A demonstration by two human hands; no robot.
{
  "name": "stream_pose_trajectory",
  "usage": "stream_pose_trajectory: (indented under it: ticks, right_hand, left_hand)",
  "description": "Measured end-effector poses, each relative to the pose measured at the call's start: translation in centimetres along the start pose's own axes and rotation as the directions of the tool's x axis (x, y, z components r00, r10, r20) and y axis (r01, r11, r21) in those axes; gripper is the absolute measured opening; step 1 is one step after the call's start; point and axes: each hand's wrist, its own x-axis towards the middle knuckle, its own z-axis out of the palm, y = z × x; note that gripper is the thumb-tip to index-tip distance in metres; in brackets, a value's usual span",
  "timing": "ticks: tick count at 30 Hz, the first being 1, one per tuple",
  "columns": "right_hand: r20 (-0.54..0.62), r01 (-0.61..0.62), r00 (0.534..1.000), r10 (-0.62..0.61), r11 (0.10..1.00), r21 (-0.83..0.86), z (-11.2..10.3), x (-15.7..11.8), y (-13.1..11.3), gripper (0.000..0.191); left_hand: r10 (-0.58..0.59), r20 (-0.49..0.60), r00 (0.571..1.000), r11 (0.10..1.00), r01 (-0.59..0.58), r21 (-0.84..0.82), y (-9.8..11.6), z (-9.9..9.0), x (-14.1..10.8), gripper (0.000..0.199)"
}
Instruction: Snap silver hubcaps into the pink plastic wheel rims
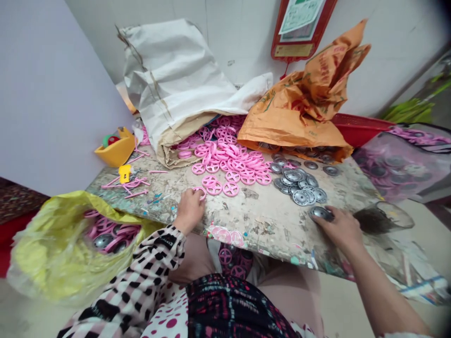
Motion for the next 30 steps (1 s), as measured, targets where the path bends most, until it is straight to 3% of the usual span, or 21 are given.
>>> stream_pose_trajectory:
  ticks: [4,7,9,11,12,13,15,17,18,20,22,25,27,30]
  right_hand:
    - [0.018,-0.112,0.994,0.11,0.975,0.191,-0.3,0.2,0.0,0.059]
    - [0.049,-0.237,0.97,0.239,0.871,0.43,-0.8,0.4,-0.2,0.045]
    - [0.046,-0.284,0.946,0.32,0.756,0.59,-1.2,0.2,-0.9,0.039]
    - [0.034,-0.244,0.944,0.327,0.628,0.739,-1.7,-0.6,-2.4,0.041]
    - [0.03,-0.199,0.955,0.297,0.56,0.804,-2.0,-1.1,-3.6,0.043]
    - [0.028,-0.146,0.97,0.242,0.487,0.861,-2.2,-1.9,-5.0,0.044]
    - [0.049,-0.089,0.992,0.119,0.36,0.929,-2.7,-3.7,-8.6,0.041]
    - [0.056,-0.054,0.998,0.002,0.263,0.963,-3.0,-5.8,-12.5,0.038]
    - [0.045,-0.03,0.997,-0.059,0.233,0.972,-3.2,-6.9,-14.3,0.035]
    - [0.005,0.028,0.991,-0.136,0.234,0.972,-3.3,-8.8,-17.3,0.028]
    - [-0.075,0.135,0.981,-0.178,0.353,0.926,-3.4,-10.4,-19.0,0.022]
    - [-0.197,0.281,0.956,-0.215,0.501,0.819,-3.5,-11.7,-19.6,0.02]
    - [-0.216,0.305,0.95,-0.226,0.525,0.795,-3.4,-11.9,-19.3,0.021]
    - [-0.096,0.204,0.968,-0.23,0.507,0.837,-3.1,-11.6,-18.6,0.029]
  left_hand:
    - [-0.04,0.056,0.998,0.996,0.035,0.087,-2.2,0.4,0.1,0.022]
    - [-0.004,0.013,1.0,0.998,0.003,0.057,-2.9,0.8,-0.1,0.017]
    - [0.025,-0.043,0.999,0.999,-0.027,-0.047,-2.7,0.9,-0.2,0.012]
    - [0.001,-0.078,0.997,0.954,-0.025,-0.298,-2.0,0.9,-0.5,0.006]
    - [-0.04,-0.057,0.998,0.878,0.008,-0.479,-1.3,1.0,-0.6,0.003]
    - [-0.086,0.001,0.996,0.745,0.065,-0.664,-0.5,1.0,-0.9,0.003]
    - [-0.104,0.244,0.964,0.308,0.264,-0.914,1.6,1.0,-1.6,0.013]
    - [0.039,0.474,0.88,-0.097,0.475,-0.875,4.0,0.8,-2.5,0.025]
    - [0.106,0.532,0.84,-0.212,0.542,-0.813,5.1,0.6,-3.0,0.03]
    - [0.189,0.569,0.8,-0.336,0.597,-0.728,6.9,0.4,-4.0,0.034]
    - [0.215,0.566,0.795,-0.346,0.605,-0.718,8.0,0.2,-4.8,0.036]
    - [0.207,0.564,0.8,-0.267,0.6,-0.754,8.5,0.1,-5.5,0.036]
    - [0.203,0.565,0.8,-0.224,0.6,-0.768,8.5,0.2,-5.6,0.034]
    - [0.194,0.556,0.808,-0.181,0.587,-0.789,8.5,0.3,-5.6,0.034]
